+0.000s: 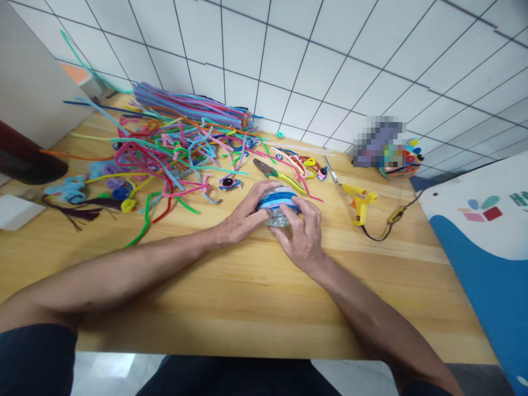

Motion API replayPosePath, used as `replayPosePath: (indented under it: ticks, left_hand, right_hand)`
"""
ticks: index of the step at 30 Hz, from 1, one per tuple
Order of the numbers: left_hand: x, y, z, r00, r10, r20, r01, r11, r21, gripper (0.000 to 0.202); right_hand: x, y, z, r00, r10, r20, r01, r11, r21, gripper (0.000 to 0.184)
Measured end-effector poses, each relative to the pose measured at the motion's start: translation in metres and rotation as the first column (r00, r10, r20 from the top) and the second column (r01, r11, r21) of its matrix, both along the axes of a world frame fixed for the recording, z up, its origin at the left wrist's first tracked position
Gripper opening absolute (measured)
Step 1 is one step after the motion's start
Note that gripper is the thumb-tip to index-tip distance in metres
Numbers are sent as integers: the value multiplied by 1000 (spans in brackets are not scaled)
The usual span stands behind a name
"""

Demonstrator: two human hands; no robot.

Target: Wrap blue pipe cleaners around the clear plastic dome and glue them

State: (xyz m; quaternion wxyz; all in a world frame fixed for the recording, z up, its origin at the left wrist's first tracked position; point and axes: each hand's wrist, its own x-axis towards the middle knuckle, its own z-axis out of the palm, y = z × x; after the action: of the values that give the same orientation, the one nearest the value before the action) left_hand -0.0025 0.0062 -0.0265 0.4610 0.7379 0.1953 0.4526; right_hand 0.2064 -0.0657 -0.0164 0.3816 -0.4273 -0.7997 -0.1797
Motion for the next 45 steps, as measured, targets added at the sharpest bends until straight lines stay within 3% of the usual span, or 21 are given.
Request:
replayPosePath:
  ticks: [7,16,27,39,45]
  left_hand:
    - [-1,3,6,998,-25,-50,27,999,41,62]
    - [0,2,5,1000,-26,-18,25,999,-38,57]
    - [-1,2,6,999,-28,-19,27,999,-33,57]
    - [1,5,3,1000,-18,5,18,999,-50,59]
    - [-2,7,-2,999,-35,-8,35,998,-56,66]
  right_hand:
    - [3,2,-1,999,-15,-29,15,999,-31,63]
    - [0,2,-4,1000,-13,-20,12,1000,-18,61]
    - [-1,1,-2,999,2,-32,-2,1000,-16,64]
    - [-1,1,-3,1000,-7,-24,6,1000,-24,65]
    - [2,1,-6,999,6,-47,-10,996,-88,68]
